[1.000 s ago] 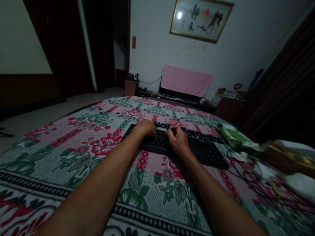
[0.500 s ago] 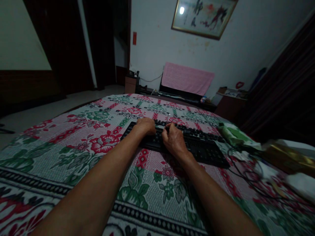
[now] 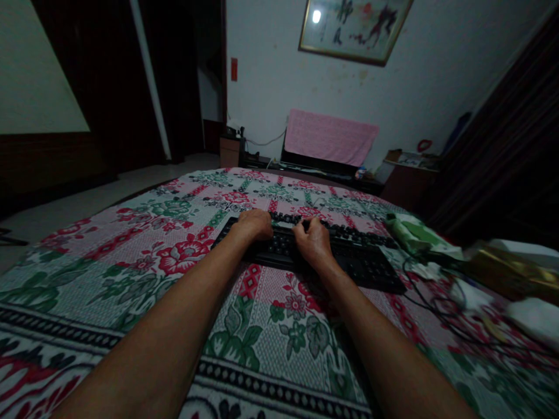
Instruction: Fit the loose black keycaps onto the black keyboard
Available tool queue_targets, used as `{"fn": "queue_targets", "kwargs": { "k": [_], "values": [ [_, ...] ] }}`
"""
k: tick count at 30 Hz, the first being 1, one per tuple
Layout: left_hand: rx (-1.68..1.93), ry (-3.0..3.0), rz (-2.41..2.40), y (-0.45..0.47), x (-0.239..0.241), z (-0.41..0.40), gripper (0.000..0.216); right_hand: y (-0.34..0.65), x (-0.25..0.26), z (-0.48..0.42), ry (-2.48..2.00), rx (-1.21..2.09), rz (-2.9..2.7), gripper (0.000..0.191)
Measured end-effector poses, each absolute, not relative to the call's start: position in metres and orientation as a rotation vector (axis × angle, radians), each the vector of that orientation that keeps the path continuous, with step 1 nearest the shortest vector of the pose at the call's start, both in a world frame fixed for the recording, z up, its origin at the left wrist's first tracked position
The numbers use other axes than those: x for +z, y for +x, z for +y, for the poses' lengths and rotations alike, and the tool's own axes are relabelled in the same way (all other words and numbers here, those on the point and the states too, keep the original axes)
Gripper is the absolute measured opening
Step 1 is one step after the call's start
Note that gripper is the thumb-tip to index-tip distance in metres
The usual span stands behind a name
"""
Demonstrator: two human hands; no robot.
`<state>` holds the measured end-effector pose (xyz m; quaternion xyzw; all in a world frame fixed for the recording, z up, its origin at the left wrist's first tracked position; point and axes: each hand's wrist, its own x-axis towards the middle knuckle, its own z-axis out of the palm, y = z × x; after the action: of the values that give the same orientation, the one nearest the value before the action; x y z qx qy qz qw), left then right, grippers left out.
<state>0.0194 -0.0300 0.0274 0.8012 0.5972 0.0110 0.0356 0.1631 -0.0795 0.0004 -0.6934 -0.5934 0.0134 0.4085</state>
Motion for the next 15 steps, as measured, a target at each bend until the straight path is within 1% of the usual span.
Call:
{"fn": "queue_targets", "kwargs": {
  "k": [4, 8, 15],
  "values": [
    [-0.037, 2.441, 1.881, 0.021, 0.03, -0.032, 0.046, 0.168, 0.0, -0.077, -1.767, 0.18, -1.428, 0.02],
    [-0.062, 2.455, 1.899, 0.021, 0.031, -0.033, 0.047, 0.174, -0.005, -0.071, -1.706, 0.304, -1.39, 0.02],
    [-0.087, 2.487, 1.875, 0.02, 0.031, -0.032, 0.048, 0.177, -0.011, -0.068, -1.636, 0.436, -1.325, 0.017]
  ]
}}
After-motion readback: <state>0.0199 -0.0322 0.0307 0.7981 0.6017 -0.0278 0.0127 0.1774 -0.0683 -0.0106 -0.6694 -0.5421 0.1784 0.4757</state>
